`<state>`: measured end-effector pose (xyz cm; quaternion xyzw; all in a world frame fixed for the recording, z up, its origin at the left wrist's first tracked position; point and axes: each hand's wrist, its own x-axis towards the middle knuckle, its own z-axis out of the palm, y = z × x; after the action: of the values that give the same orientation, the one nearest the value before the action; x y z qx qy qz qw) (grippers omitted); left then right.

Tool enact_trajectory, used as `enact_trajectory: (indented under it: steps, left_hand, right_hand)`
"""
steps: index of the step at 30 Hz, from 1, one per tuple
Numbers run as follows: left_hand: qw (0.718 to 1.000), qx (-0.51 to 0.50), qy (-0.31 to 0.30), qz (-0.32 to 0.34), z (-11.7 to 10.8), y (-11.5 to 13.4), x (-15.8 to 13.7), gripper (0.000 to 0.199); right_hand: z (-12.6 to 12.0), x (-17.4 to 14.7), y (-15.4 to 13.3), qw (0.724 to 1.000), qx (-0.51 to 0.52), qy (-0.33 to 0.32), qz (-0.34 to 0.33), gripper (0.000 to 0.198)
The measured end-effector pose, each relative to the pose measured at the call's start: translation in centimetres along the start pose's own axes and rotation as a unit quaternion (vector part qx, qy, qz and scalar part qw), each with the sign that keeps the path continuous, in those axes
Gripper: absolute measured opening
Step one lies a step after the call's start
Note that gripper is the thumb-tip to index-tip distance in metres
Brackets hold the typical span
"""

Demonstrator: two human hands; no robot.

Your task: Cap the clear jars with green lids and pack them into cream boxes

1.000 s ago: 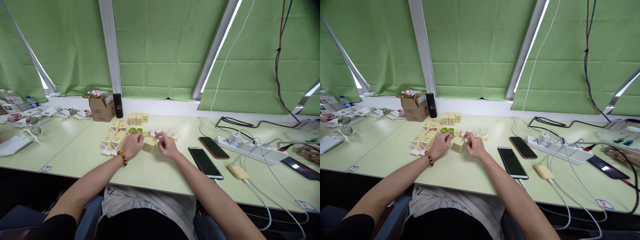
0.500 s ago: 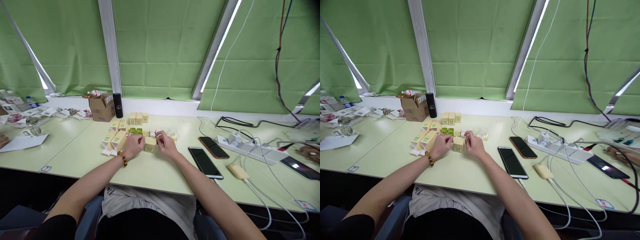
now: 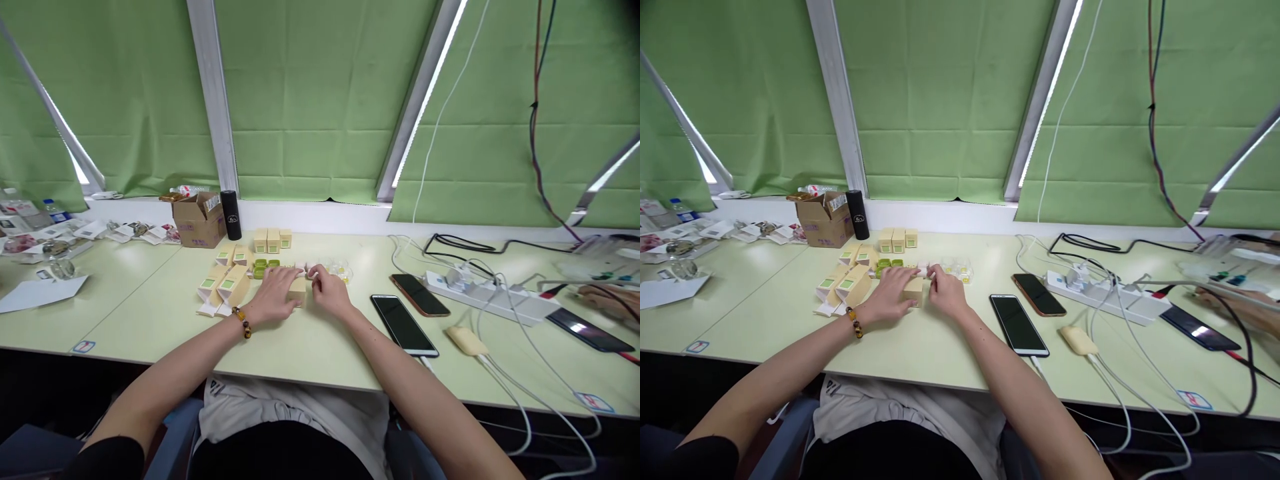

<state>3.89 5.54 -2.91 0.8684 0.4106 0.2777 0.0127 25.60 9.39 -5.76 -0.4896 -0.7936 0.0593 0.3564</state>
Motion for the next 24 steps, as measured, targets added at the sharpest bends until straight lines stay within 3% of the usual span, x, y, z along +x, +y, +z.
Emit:
enact_trajectory:
  steps: [8,12,16,19,24]
  left_hand:
    - [0.993,0.083,-0.086,-0.023,-1.4,1.4,1.2,0.057]
    - [0.993,0.102,-0.052,-0.02,-3.8,1.0,4.1,0.054]
    - [0.988,0.15,-0.01,-0.018,-5.6,-1.2,9.2,0.059]
    - [0.979,0.199,-0.026,-0.035,-5.3,-3.6,12.9,0.06]
    - [0.965,0.248,-0.068,-0.048,-2.4,-6.6,15.9,0.037]
  right_hand:
    - [-0.8,-0.1,-1.6,0.992,-0.088,-0.064,0.064,0.039]
    - [-0.8,-0.1,-1.9,0.99,-0.098,-0.066,0.077,0.039]
    - [-0.7,-0.2,-2.2,0.989,-0.102,-0.071,0.075,0.04]
    - [-0.7,-0.3,-2.3,0.989,-0.105,-0.072,0.07,0.042]
    - [-0.7,-0.2,-2.2,0.99,-0.109,-0.07,0.06,0.044]
